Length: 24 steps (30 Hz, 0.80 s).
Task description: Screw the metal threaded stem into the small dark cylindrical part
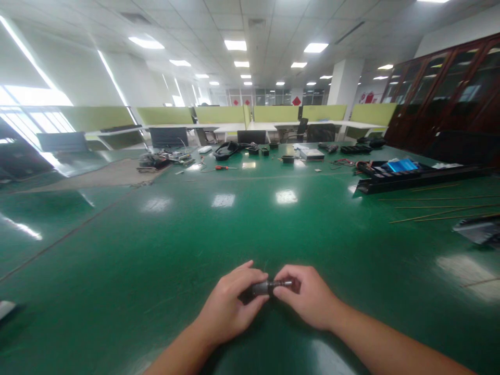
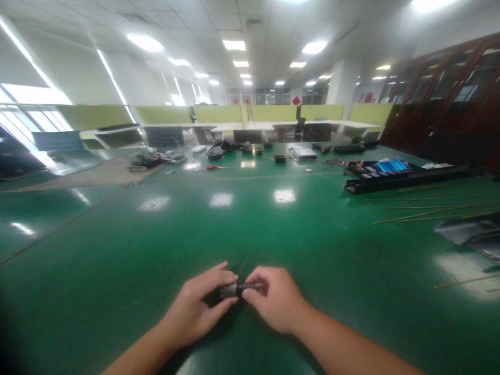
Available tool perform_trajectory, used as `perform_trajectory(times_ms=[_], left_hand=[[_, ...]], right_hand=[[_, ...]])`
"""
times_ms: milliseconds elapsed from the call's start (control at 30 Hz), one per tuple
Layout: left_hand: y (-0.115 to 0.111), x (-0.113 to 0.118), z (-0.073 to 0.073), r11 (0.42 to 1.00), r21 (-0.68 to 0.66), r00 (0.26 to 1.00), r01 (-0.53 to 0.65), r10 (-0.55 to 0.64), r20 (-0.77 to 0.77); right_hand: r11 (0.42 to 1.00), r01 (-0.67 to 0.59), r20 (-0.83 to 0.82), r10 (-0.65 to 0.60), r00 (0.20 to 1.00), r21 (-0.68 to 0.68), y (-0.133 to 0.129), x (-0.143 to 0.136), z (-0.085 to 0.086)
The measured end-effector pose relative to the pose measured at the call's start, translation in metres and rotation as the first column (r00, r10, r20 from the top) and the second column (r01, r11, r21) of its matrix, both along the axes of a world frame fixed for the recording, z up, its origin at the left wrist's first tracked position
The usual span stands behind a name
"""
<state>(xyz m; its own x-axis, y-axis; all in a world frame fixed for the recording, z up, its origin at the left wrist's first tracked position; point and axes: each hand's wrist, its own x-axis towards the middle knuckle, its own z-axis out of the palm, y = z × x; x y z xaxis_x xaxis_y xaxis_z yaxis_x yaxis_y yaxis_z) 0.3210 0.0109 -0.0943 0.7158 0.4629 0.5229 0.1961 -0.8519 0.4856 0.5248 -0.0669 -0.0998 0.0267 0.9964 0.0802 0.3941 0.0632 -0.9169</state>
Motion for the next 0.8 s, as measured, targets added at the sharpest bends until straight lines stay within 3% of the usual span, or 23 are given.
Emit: perform_trajectory(times_ms=[800], left_hand=[[0.0014, -0.0023, -0.0019, 1.0, 0.01, 1.0, -0.013, 0.013, -0.005]], right_hand=[[1.0, 0.013, -0.023, -0.013, 1.0, -0.007, -0.0006, 0.0003, 0.0014]])
